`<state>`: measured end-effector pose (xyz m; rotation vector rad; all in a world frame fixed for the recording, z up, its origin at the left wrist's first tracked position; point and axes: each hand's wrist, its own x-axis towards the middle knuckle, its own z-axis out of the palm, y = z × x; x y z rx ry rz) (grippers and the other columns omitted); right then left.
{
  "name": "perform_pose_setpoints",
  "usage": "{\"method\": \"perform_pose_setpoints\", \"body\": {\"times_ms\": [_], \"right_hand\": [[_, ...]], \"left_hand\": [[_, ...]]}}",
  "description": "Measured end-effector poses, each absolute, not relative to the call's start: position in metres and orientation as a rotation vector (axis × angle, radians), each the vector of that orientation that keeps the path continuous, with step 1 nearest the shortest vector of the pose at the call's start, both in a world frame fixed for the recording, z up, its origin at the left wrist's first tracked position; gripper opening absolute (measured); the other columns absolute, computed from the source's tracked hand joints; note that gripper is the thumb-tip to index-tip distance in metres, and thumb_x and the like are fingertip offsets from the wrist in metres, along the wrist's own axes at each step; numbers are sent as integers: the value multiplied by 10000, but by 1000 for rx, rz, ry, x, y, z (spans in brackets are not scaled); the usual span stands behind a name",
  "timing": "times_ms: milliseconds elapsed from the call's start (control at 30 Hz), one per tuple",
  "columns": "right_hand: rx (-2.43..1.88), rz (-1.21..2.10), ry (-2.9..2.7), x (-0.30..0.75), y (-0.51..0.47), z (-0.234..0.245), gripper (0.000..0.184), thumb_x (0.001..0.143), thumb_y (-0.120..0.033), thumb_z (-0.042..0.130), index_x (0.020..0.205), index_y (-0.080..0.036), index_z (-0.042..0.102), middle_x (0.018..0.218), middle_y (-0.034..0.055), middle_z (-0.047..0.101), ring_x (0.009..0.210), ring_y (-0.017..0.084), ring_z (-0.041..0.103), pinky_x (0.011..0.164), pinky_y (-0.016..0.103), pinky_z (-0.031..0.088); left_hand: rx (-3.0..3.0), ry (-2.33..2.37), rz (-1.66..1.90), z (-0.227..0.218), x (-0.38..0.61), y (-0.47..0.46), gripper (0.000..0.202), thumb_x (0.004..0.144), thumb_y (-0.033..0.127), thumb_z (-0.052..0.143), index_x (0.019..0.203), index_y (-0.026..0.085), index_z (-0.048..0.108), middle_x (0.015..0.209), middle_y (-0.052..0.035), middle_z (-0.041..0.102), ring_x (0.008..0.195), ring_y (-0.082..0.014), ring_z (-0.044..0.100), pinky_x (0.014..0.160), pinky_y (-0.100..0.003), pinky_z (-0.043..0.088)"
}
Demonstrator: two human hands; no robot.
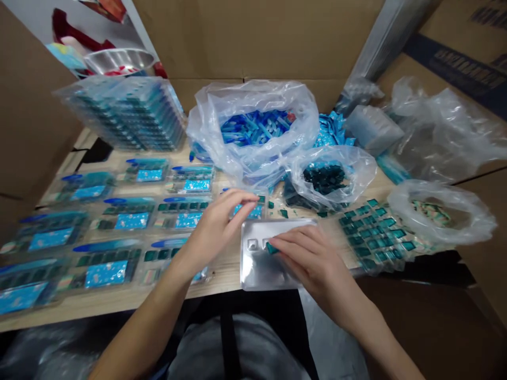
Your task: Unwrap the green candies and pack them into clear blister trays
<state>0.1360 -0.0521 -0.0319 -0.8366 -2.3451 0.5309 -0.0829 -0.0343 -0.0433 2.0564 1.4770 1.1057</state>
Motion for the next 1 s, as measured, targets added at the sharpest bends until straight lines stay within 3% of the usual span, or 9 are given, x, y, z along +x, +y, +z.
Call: {"method": "perform_pose_setpoints", "body": {"times_ms": [167,300,400,467,533,633,733,1000], "right_hand": [[-830,445,-2682,114,-37,-21,104,934,-182,614,988,-155,699,900,67,737,831,227,601,777,383,454],[-883,543,-2797,110,-33,-9,32,875,-136,682,875,-150,710,848,70,721,822,229,628,756,369,490],[-889,659,-2684,124,-6,-1,84,870,-188,688,942,-186,732,1029,86,727,985,231,666,840,357,527],[-1219,536,-2590,139,28,2,186,907,-199,631,1068,-214,721,1176,87,697,1061,220,665,886,341,532],[-1643,306,-2540,152,67,-3,239,965,-159,514,1084,-181,720,1137,106,714,1066,248,665,939,388,510],[-1846,304,-2568,162,115,-25,205,929,-197,616,1112,-128,677,1122,118,698,1008,253,675,893,437,541],[-1931,334,-2613,163,135,-52,300,944,-313,616,1209,-173,606,1224,89,634,1026,221,653,864,433,559],[-1939,399,-2612,181,133,-65,296,951,-317,602,1209,-172,607,1237,92,627,1043,230,645,874,438,553]], "left_hand": [[1918,1484,1129,-64,-97,-76,174,991,214,488,1034,223,656,1044,-23,694,1014,-160,652,909,-278,505],[1960,1503,1151,-68,-104,-89,190,982,187,494,1064,256,651,1039,-2,697,1006,-136,661,886,-226,512],[2027,1546,1174,-68,-113,-91,181,967,184,510,1048,261,653,1042,9,699,996,-118,668,889,-179,504],[2063,1568,1200,-69,-120,-92,172,964,196,513,1039,258,655,1031,11,703,986,-112,674,893,-158,499],[2088,1577,1215,-72,-125,-92,170,965,206,510,1032,255,657,1013,9,708,975,-114,682,894,-152,501],[2132,1558,1160,-79,-132,-96,173,955,189,516,1040,252,653,1014,0,712,973,-126,693,888,-162,518],[2144,1586,1077,-85,-139,-103,192,949,172,519,1075,250,641,1055,-14,708,1014,-141,693,896,-178,530],[2163,1630,979,-92,-145,-103,177,954,213,527,1075,254,649,1054,-12,728,1013,-154,703,886,-189,541]]}}
